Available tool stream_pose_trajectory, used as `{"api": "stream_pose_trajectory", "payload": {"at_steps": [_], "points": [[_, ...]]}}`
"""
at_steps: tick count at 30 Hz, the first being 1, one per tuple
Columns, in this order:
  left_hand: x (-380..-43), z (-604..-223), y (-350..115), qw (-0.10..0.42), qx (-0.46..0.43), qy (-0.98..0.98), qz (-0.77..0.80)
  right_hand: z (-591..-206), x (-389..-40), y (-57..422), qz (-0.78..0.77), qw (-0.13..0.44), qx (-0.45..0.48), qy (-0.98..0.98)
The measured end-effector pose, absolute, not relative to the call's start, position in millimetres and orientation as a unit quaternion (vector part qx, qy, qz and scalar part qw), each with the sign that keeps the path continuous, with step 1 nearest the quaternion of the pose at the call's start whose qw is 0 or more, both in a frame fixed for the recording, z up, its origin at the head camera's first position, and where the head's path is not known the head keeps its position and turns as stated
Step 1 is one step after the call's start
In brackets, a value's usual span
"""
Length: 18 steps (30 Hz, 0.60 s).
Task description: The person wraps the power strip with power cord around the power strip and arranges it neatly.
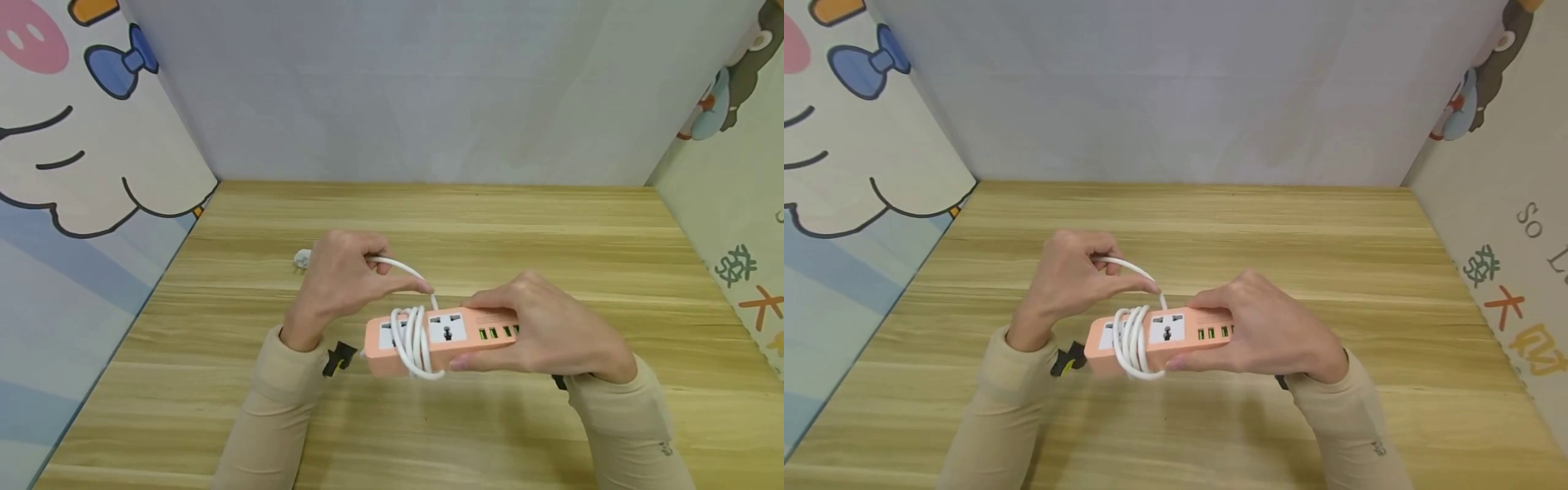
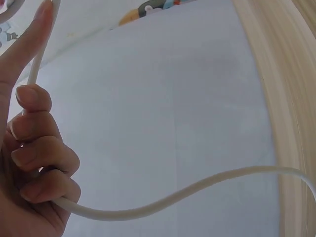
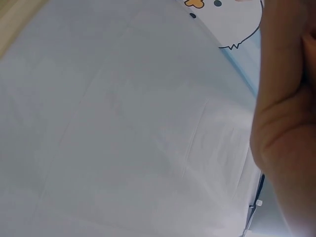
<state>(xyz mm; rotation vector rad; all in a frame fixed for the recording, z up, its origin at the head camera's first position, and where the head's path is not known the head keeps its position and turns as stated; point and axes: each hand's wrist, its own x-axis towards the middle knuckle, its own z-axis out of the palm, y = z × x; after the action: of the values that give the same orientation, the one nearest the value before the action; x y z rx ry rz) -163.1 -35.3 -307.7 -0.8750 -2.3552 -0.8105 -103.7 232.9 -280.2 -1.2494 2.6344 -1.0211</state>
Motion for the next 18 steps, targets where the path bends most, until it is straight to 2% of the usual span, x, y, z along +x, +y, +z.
{"api": "stream_pose_trajectory", "payload": {"at_steps": [4, 13, 18], "points": [[-162, -306, -35, 0.258, -0.311, -0.865, -0.297, -282, -105, 232, -0.317, 0.021, -0.394, 0.863], [-152, -297, -33, 0.243, -0.329, -0.854, -0.322, -289, -107, 231, -0.291, -0.011, -0.378, 0.879], [-143, -292, -30, 0.252, -0.333, -0.853, -0.312, -292, -110, 231, -0.300, -0.009, -0.359, 0.884]]}}
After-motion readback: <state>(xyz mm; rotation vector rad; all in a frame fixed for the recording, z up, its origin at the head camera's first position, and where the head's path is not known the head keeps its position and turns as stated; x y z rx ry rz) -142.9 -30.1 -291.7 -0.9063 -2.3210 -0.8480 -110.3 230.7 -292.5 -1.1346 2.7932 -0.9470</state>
